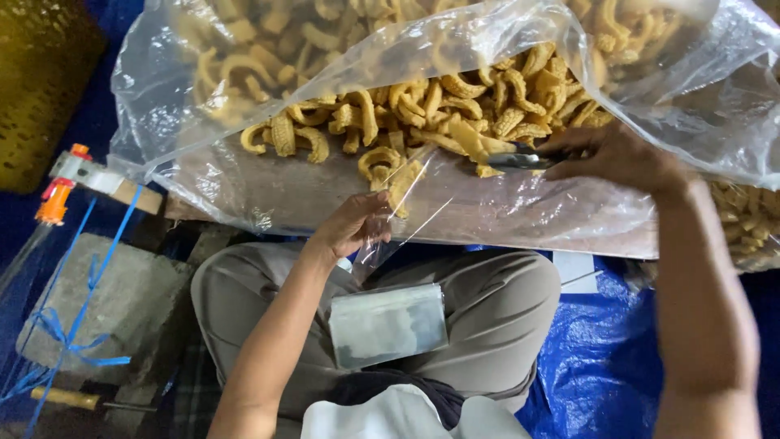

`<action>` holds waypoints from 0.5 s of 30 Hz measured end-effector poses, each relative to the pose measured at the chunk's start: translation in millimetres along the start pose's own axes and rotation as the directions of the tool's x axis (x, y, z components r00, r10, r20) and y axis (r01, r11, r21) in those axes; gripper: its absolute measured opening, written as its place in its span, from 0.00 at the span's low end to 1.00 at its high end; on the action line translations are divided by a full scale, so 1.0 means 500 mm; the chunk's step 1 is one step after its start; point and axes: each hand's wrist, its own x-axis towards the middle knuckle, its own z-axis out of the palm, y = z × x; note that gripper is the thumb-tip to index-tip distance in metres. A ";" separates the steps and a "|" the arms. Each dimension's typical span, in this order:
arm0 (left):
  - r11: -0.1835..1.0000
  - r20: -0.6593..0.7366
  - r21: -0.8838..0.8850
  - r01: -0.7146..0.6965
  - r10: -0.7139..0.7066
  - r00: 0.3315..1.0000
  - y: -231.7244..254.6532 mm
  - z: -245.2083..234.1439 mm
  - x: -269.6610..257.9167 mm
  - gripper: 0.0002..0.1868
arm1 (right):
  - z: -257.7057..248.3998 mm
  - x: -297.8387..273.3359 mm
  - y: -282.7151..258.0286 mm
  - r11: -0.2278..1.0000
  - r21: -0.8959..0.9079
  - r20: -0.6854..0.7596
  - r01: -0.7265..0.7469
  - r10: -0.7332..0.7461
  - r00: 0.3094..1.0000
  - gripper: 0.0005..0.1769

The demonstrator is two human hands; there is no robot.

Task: Packaging small fried snacks into plastic bags and sealing them using a manual heat sealer.

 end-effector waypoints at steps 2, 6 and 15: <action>0.999 0.033 0.032 0.035 -0.036 0.999 0.001 -0.006 0.029 0.18 | -0.071 -0.003 -0.036 1.000 0.023 0.108 -0.007 0.004 0.994 0.28; 0.994 0.131 0.092 0.051 -0.062 0.989 -0.005 -0.027 0.065 0.15 | -0.151 0.004 -0.112 0.991 -0.132 0.305 -0.025 0.065 0.950 0.32; 0.987 0.295 0.143 0.073 -0.113 0.949 -0.014 -0.017 0.060 0.23 | -0.161 0.058 -0.119 0.981 -0.184 0.472 0.064 0.032 0.881 0.29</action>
